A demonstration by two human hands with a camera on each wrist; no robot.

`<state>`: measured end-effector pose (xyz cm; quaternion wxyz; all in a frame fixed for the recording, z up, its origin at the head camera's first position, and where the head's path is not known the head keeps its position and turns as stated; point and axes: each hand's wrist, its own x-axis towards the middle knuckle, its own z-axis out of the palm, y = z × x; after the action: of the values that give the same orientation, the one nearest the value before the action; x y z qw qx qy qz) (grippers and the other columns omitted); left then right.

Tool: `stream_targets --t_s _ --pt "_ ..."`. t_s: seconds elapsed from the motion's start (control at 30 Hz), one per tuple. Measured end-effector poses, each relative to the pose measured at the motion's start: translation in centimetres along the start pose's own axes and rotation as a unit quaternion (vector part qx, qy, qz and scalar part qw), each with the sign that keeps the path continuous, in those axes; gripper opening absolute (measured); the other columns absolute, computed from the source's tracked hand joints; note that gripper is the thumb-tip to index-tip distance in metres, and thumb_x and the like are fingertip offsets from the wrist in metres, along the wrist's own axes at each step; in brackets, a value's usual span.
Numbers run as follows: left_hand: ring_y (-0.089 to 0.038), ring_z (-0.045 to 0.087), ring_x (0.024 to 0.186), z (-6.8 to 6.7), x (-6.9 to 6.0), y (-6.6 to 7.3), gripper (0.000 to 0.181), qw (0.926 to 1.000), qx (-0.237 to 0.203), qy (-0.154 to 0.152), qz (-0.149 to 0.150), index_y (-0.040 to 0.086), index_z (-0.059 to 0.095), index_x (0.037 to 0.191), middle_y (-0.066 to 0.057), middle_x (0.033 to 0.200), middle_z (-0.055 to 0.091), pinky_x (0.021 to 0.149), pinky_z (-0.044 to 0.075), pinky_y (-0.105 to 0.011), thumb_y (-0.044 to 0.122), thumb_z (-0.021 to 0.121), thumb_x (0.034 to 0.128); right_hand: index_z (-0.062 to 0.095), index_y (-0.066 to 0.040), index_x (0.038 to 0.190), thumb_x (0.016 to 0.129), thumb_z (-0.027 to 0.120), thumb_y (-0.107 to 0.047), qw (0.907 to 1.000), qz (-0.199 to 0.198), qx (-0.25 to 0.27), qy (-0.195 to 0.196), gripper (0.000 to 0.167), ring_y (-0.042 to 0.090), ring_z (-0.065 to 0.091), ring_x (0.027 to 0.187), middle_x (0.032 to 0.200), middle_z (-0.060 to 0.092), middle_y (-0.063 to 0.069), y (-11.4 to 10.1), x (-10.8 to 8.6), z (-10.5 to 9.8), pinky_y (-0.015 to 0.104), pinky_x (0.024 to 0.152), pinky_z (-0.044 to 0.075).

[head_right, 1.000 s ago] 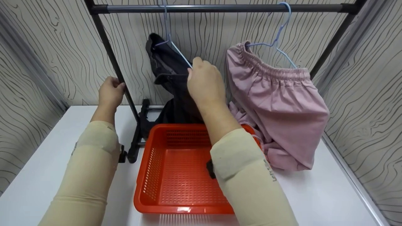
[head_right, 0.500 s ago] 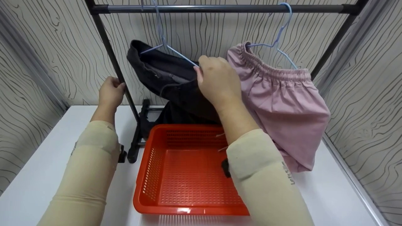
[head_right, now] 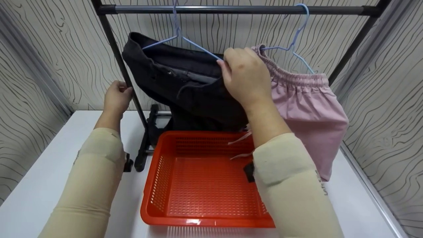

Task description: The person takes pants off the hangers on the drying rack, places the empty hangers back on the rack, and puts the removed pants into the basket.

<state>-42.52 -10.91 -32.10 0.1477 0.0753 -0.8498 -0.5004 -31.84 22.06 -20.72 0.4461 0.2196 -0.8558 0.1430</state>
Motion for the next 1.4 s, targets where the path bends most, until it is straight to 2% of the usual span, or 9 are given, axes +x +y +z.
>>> stream_targets --t_s 0.37,0.57,0.7,0.83,0.9,0.97,1.07,1.23,1.4 --pt "-0.023 0.054 0.105 -0.1 0.1 -0.3 0.023 0.9997 -0.017 -0.015 -0.001 0.005 0.049 0.116 -0.011 0.115 0.058 0.089 0.043 -0.032 0.015 0.047 0.0948 0.055 0.002 0.08 0.092 0.053 -0.021 0.9999 0.009 0.001 -0.007 0.026 0.034 0.047 0.075 0.074 0.053 0.017 0.6 0.1 -0.7 0.045 0.07 0.035" --pt "-0.023 0.052 0.111 -0.1 -0.1 -0.4 0.03 0.9994 -0.021 -0.029 0.004 0.006 0.047 0.122 -0.011 0.122 0.054 0.091 0.042 -0.032 0.015 0.049 0.094 0.057 0.002 0.08 0.091 0.054 -0.021 0.9997 0.019 -0.003 0.018 0.026 0.034 0.049 0.076 0.076 0.055 0.017 0.8 0.4 -1.2 0.045 0.072 0.036" --pt "-0.025 0.05 0.114 -0.6 -0.2 -0.3 0.036 0.9988 -0.041 0.005 0.028 0.004 0.047 0.124 -0.015 0.124 0.05 0.094 0.041 -0.032 0.015 0.056 0.09 0.056 0.003 0.079 0.091 0.054 -0.022 0.9995 0.011 0.005 0.031 0.027 0.033 0.047 0.075 0.074 0.054 0.017 1.1 0.6 -1.5 0.044 0.07 0.035" --pt "-0.023 0.055 0.097 -1.3 -0.5 -0.3 0.026 0.9952 -0.041 0.061 0.064 0.003 0.056 0.106 -0.012 0.104 0.057 0.084 0.043 -0.031 0.017 0.06 0.0854 0.057 0.003 0.078 0.09 0.057 -0.021 0.9988 0.019 0.018 0.041 0.026 0.034 0.047 0.074 0.074 0.054 0.018 1.3 0.7 -1.7 0.045 0.07 0.034" --pt "-0.022 0.054 0.089 -1.4 -0.8 -0.5 0.021 0.9956 -0.031 0.056 0.068 0.003 0.057 0.099 -0.01 0.094 0.059 0.08 0.043 -0.031 0.018 0.059 0.0846 0.057 0.003 0.078 0.089 0.057 -0.021 0.9984 0.026 0.023 0.044 0.026 0.034 0.047 0.075 0.074 0.054 0.018 1.4 0.8 -1.8 0.045 0.071 0.034" --pt "-0.021 0.054 0.091 -1.4 -1.2 -0.6 0.024 0.9979 -0.018 0.012 0.061 0.005 0.058 0.102 -0.008 0.096 0.059 0.081 0.043 -0.031 0.021 0.058 0.0843 0.057 0.003 0.077 0.089 0.057 -0.02 0.9984 0.022 0.026 0.046 0.027 0.035 0.048 0.075 0.074 0.054 0.019 1.5 0.9 -1.9 0.044 0.071 0.034" --pt "-0.023 0.051 0.107 -0.8 -1.8 -0.8 0.042 0.9944 0.01 -0.095 0.046 0.007 0.053 0.121 -0.01 0.115 0.056 0.09 0.042 -0.035 0.027 0.058 0.084 0.057 0.004 0.078 0.089 0.057 -0.02 0.9982 0.022 0.027 0.049 0.027 0.034 0.048 0.075 0.074 0.054 0.019 1.6 1.0 -1.9 0.044 0.07 0.034" --pt "-0.029 0.031 0.131 1.0 -3.2 -0.2 0.089 0.9617 0.097 -0.256 0.003 0.006 0.022 0.144 -0.014 0.144 0.032 0.105 0.028 -0.041 0.051 0.062 0.0785 0.058 0.004 0.079 0.09 0.057 -0.022 0.9978 0.03 0.028 0.052 0.028 0.034 0.047 0.075 0.075 0.054 0.019 1.4 1.2 -2.0 0.043 0.07 0.033" --pt "-0.029 0.028 0.132 4.1 -4.8 1.1 0.109 0.9301 0.162 -0.33 -0.001 0.004 0.01 0.146 -0.016 0.147 0.025 0.108 0.022 -0.039 0.058 0.068 0.0707 0.056 0.006 0.078 0.09 0.055 -0.021 0.9977 0.006 0.027 0.061 0.03 0.033 0.046 0.072 0.073 0.052 0.02 1.5 1.6 -2.3 0.041 0.067 0.032"
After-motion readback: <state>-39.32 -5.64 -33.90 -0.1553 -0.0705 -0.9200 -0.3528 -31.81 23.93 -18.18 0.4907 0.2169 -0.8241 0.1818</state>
